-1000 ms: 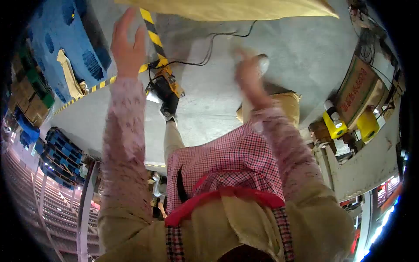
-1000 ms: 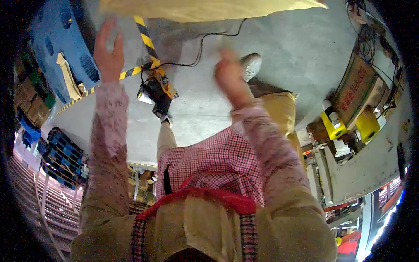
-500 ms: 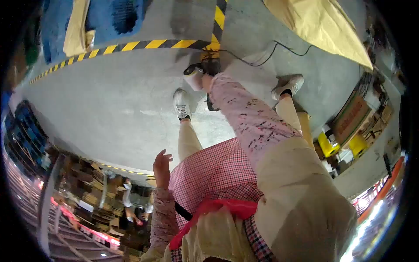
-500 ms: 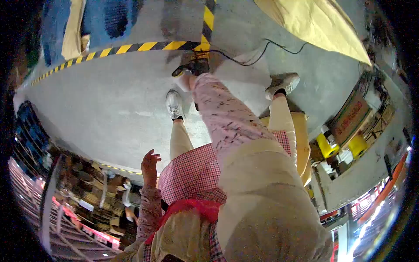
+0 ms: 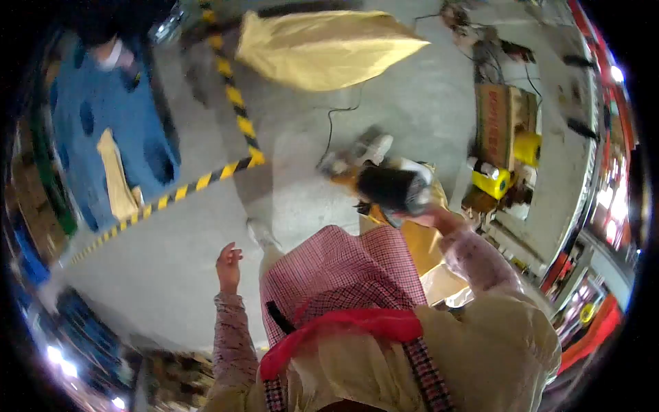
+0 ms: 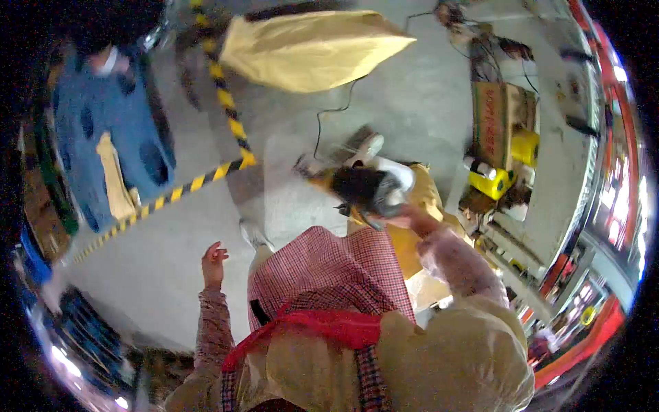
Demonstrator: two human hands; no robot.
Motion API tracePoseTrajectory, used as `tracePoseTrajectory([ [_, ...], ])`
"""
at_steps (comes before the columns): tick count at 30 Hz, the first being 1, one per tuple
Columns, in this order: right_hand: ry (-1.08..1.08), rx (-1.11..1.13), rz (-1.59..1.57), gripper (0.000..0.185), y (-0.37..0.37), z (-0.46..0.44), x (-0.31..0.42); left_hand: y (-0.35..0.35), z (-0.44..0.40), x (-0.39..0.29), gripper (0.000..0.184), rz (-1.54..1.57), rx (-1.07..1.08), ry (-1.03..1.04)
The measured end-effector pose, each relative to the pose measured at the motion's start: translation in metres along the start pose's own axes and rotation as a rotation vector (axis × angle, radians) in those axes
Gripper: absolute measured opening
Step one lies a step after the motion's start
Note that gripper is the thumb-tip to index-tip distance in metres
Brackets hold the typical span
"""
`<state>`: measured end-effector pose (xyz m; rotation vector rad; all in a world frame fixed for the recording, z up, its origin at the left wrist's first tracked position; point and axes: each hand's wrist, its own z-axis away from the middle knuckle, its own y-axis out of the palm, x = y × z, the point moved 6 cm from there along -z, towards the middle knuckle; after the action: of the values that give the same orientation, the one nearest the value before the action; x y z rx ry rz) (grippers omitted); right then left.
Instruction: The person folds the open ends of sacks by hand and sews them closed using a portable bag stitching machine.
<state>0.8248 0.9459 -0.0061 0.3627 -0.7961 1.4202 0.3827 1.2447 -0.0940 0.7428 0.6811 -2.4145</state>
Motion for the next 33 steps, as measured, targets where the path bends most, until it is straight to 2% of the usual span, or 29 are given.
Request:
tracePoseTrajectory([
  [2, 0.218, -0.339, -0.176, 0.023, -0.090, 0.085, -0.014, 0.011, -0.031, -0.081, 0.026, -0.082, 0.031, 0.187],
  [3, 0.476, -0.523, -0.311, 0.015, -0.131, 0.126, -0.033, 0.022, -0.043, -0.128, 0.024, -0.198, 0.029, 0.184],
  [4, 0.521, -0.622, -0.281, 0.025, -0.169, 0.165, -0.041, 0.040, -0.055, -0.164, 0.024, -0.228, 0.055, 0.211],
  [5, 0.500, -0.776, -0.465, 0.022, -0.201, 0.188, -0.009, 0.060, -0.062, -0.203, 0.023, -0.287, 0.077, 0.271],
  [6, 0.270, -0.886, -0.560, 0.021, -0.237, 0.206, -0.022, 0.083, -0.066, -0.236, 0.023, -0.338, 0.090, 0.321],
  [7, 0.241, -1.018, -0.607, 0.018, -0.263, 0.217, -0.029, 0.109, -0.077, -0.261, 0.023, -0.316, 0.123, 0.324],
  [8, 0.307, -1.050, -0.699, 0.018, -0.293, 0.236, -0.047, 0.155, -0.081, -0.286, 0.024, -0.311, 0.169, 0.358],
  [9, 0.252, -1.091, -0.483, 0.020, -0.320, 0.239, -0.059, 0.191, -0.082, -0.315, 0.025, -0.298, 0.204, 0.382],
  [10, 0.110, -1.146, -0.391, 0.020, -0.355, 0.232, -0.070, 0.237, -0.088, -0.355, 0.026, -0.479, 0.194, 0.497],
  [12, 0.157, -1.388, -0.274, 0.018, -0.380, 0.214, -0.094, 0.308, -0.094, -0.401, 0.030, -0.806, 0.174, 0.649],
  [14, 0.072, -1.395, 0.009, 0.041, -0.395, 0.178, -0.130, 0.378, -0.112, -0.439, 0.037, -1.015, 0.140, 0.780],
  [15, 0.182, -1.322, -0.182, 0.042, -0.389, 0.155, -0.153, 0.404, -0.125, -0.453, 0.041, -1.072, 0.120, 0.873],
  [17, 0.317, -1.184, -0.494, 0.038, -0.371, 0.113, -0.160, 0.459, -0.157, -0.471, 0.049, -1.250, 0.126, 0.929],
  [18, 0.107, -1.273, -0.747, 0.029, -0.360, 0.091, -0.163, 0.482, -0.173, -0.478, 0.052, -1.259, 0.114, 0.961],
  [19, 0.190, -1.224, -0.819, 0.015, -0.344, 0.070, -0.175, 0.505, -0.191, -0.483, 0.055, -1.266, 0.101, 0.994],
  [20, 0.176, -1.184, -0.972, 0.012, -0.330, 0.046, -0.178, 0.527, -0.204, -0.488, 0.055, -1.287, 0.081, 0.986],
  [21, 0.139, -1.169, -1.145, 0.010, -0.309, 0.024, -0.184, 0.545, -0.215, -0.493, 0.055, -1.310, 0.066, 0.977],
  [22, 0.248, -1.094, -1.231, 0.009, -0.292, 0.009, -0.180, 0.558, -0.228, -0.493, 0.055, -1.320, 0.087, 0.968],
  [23, 0.255, -1.148, -1.271, 0.010, -0.278, -0.008, -0.184, 0.575, -0.240, -0.496, 0.053, -1.310, 0.147, 0.975],
  [24, 0.293, -1.087, -1.487, 0.010, -0.273, -0.019, -0.161, 0.589, -0.257, -0.491, 0.052, -1.295, 0.213, 0.975],
  [25, 0.342, -1.060, -1.495, 0.010, -0.262, -0.032, -0.161, 0.597, -0.271, -0.485, 0.043, -1.206, 0.300, 1.019],
  [26, 0.389, -1.029, -1.501, 0.010, -0.254, -0.046, -0.162, 0.602, -0.286, -0.474, 0.043, -1.216, 0.321, 1.005],
  [28, 0.362, -1.032, -1.482, 0.010, -0.246, -0.071, -0.155, 0.602, -0.294, -0.466, 0.032, -1.250, 0.396, 0.679],
  [30, 0.226, -1.054, -1.417, 0.009, -0.257, -0.099, -0.149, 0.602, -0.292, -0.464, 0.028, -1.207, 0.365, 0.715],
  [32, 0.153, -1.070, -1.286, 0.009, -0.269, -0.123, -0.138, 0.602, -0.289, -0.467, 0.029, -1.111, 0.392, 0.859],
  [33, 0.207, -1.078, -1.207, 0.009, -0.281, -0.131, -0.127, 0.601, -0.295, -0.465, 0.030, -1.105, 0.438, 0.684],
])
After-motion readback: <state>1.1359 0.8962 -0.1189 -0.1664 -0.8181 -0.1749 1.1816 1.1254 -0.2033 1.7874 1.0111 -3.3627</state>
